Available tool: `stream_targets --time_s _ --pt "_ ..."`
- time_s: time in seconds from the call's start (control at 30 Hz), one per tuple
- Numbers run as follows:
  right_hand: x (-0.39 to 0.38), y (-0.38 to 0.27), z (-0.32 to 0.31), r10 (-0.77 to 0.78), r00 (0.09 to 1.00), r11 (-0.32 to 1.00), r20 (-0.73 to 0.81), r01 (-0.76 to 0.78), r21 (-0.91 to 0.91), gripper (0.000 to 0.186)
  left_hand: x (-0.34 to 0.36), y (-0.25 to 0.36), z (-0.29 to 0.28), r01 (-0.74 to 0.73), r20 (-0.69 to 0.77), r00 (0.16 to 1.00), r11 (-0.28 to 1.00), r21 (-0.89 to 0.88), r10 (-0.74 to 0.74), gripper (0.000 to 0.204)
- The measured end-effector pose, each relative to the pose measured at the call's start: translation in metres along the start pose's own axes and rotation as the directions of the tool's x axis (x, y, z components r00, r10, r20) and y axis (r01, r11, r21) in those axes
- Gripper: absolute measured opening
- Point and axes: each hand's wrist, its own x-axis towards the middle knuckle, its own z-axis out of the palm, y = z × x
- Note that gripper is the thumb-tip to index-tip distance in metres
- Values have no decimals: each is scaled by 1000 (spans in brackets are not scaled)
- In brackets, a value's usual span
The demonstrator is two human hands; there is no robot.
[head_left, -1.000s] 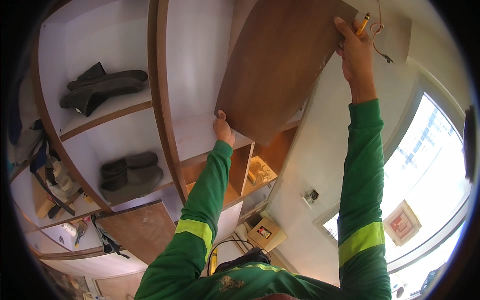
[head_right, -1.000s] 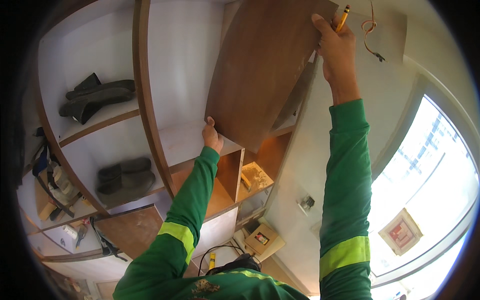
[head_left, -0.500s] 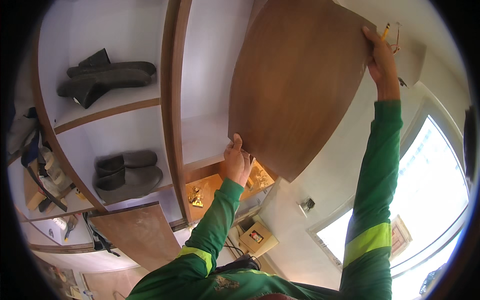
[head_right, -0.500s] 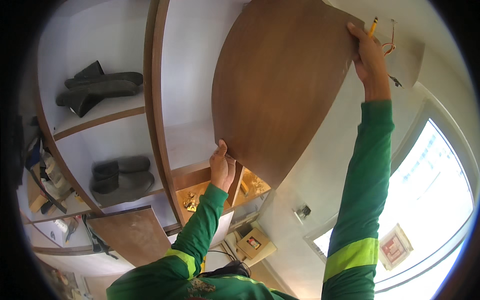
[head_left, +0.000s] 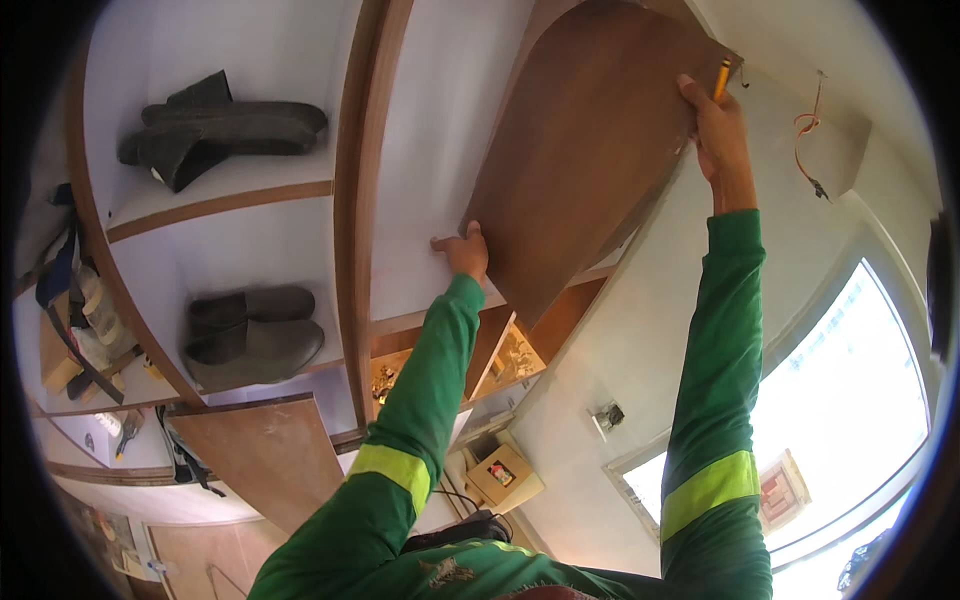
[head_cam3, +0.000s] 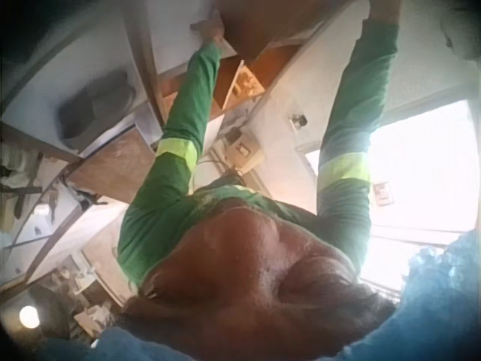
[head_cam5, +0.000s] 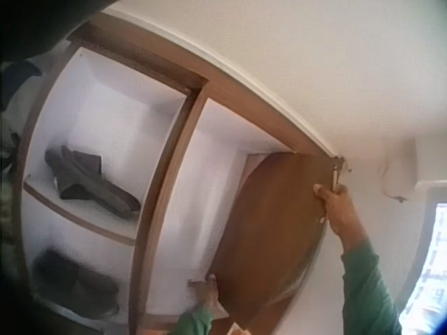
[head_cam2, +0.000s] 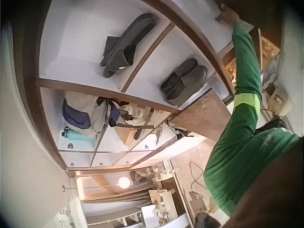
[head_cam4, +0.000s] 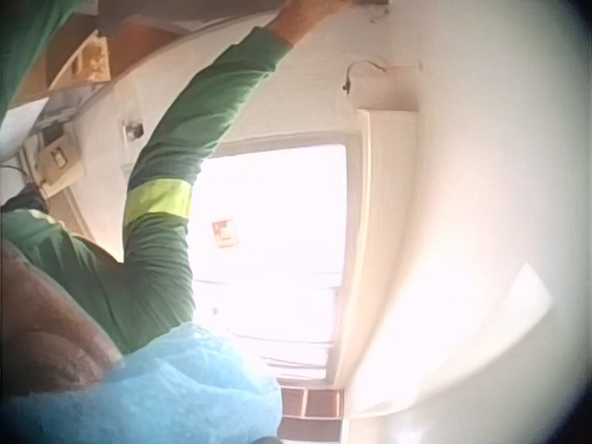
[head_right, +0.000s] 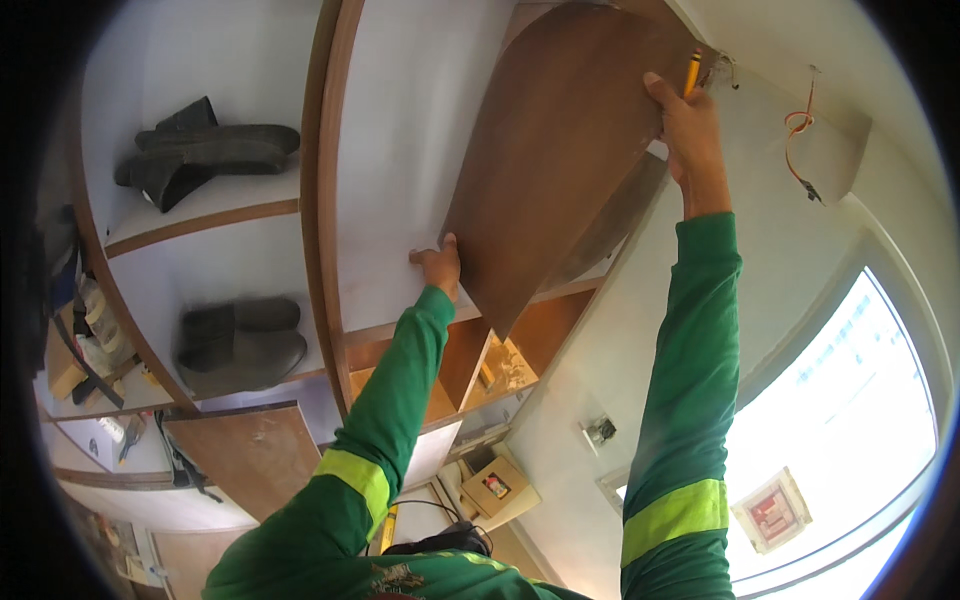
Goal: The person positions a brown wooden panel against a curved wall unit and marks it with a pencil. They then walk to a workbench, pick up a red plastic card, and apply a dark liquid finish from a metal tin onto the panel, spreading it evenly across the surface.
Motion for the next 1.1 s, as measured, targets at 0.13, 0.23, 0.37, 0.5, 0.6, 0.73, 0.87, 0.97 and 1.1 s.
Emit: stream_targets --time_s 0.13,0.23,0.37,0.5,0.6,0.73,0.87,0.97,1.1 --pt "15 10 15 15 996 992 87 -25 126 39 -40 17 -15 -314 116 948 931 185 297 91" --pt "31 15 27 -17 998 1000 54 17 -5 39 -62 30 -21 -651 294 729 759 18 618 95" --pt "49 11 31 -115 993 978 23 117 -172 37 -62 73 -10 -750 400 602 661 -12 691 104" --pt "56 14 33 -132 989 988 73 137 -72 39 17 108 14 -495 649 645 867 -48 404 113" --pt "52 24 28 -124 990 988 62 129 -89 38 62 108 18 -223 732 583 936 -271 351 100" --pt "12 41 50 -183 980 821 83 199 -535 44 116 123 20 -345 647 614 891 -294 452 84" --pt "-22 53 66 -208 976 683 61 189 -706 45 103 113 50 -437 548 724 893 -106 419 82" --pt "-27 49 83 -177 984 691 2 126 -711 43 107 100 70 -543 453 728 836 -77 514 82" --pt "-22 52 99 -227 974 644 -8 144 -751 38 74 69 86 -812 251 575 581 60 779 79"
